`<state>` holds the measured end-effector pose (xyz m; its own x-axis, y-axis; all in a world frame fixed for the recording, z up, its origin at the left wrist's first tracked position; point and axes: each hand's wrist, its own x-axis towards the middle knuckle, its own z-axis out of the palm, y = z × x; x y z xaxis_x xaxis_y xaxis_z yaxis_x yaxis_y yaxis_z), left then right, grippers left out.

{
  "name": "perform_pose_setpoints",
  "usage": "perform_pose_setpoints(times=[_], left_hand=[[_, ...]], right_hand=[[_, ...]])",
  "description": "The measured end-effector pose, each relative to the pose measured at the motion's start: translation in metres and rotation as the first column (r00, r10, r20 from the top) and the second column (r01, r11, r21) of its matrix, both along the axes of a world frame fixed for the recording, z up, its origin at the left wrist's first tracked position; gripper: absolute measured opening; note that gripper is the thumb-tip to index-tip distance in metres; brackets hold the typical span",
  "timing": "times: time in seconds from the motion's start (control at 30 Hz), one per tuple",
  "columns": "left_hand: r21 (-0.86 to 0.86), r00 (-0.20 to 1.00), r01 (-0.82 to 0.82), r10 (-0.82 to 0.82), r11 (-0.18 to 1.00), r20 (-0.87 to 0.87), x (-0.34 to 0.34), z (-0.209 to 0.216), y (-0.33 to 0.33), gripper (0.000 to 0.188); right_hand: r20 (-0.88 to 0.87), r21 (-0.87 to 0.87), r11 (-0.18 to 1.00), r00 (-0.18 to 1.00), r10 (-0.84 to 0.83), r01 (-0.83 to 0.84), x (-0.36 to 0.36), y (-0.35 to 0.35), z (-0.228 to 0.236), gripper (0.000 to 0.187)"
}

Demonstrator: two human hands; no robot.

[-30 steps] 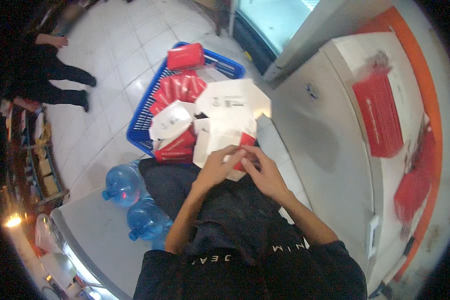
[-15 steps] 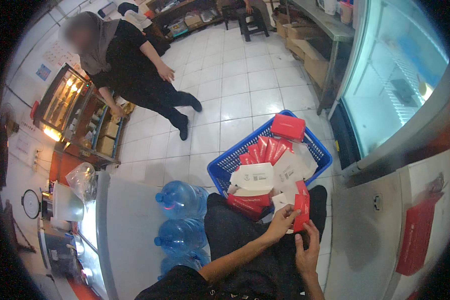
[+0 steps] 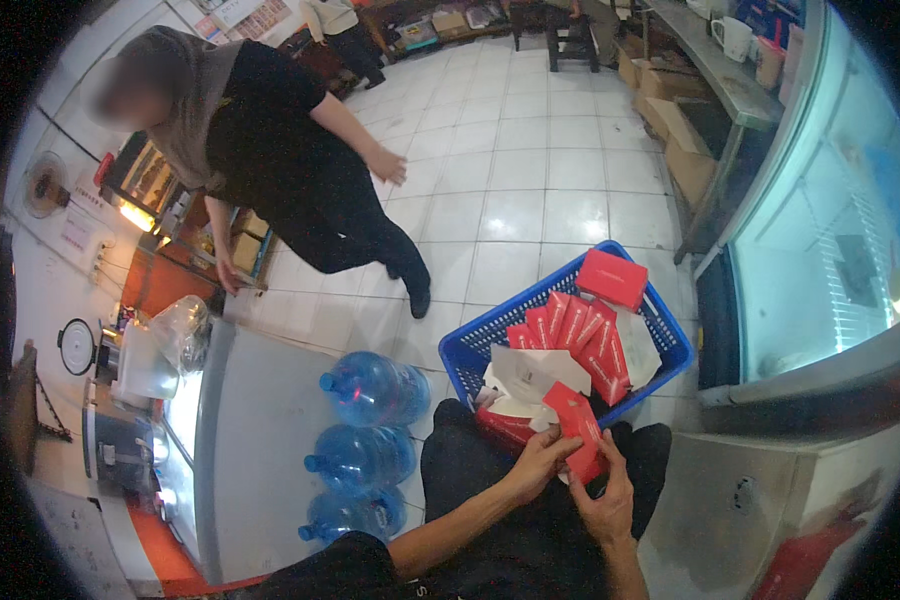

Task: The person repeatedly picks flat-packed red and white cardboard boxes from a blue basket, folds them into shape, and stacks them on a nearby counter. The process is continuous and repetitive throughout the clip.

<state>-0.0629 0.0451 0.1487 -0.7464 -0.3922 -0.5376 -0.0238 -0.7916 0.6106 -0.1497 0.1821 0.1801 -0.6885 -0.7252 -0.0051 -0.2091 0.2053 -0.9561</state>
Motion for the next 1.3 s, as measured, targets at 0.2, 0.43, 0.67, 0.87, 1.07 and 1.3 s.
perform_pose_setpoints(times=[0.2, 0.43, 0.67, 0.87, 1.07, 1.3], left_hand=[[-0.067, 0.994, -0.084, 0.078, 0.994, -0.075, -0.029, -0.011, 0.01, 0.028], [-0.038, 0.979, -0.187, 0.183, 0.982, -0.091, -0.024, 0.006, 0.042, 0.019], [0.003, 0.976, -0.18, 0.179, 0.984, -0.123, -0.023, 0.024, 0.053, 0.02], [-0.066, 0.994, -0.094, 0.089, 0.993, -0.07, -0.056, 0.034, 0.069, 0.024], [-0.299, 0.982, 0.172, -0.189, 0.939, -0.028, -0.067, 0.035, 0.088, 0.03], [-0.417, 0.98, 0.183, -0.199, 0.89, 0.007, -0.075, 0.023, 0.126, 0.033]], right_hand=[[-0.276, 0.168, 0.978, 0.947, 0.166, -0.122, -0.031, 0.015, 0.017, 0.063], [-0.345, 0.176, 0.958, 0.897, 0.276, -0.227, -0.033, 0.045, 0.027, 0.064], [-0.485, 0.1, 0.942, 0.812, 0.326, -0.319, -0.043, 0.065, 0.026, 0.054], [-0.408, 0.009, 0.989, 0.903, 0.136, -0.145, -0.072, 0.078, 0.01, 0.05], [-0.062, -0.078, 0.987, 0.988, -0.145, 0.14, -0.076, 0.091, 0.011, 0.046], [0.395, -0.112, 0.952, 0.892, -0.22, 0.284, -0.065, 0.114, 0.0, 0.061]])
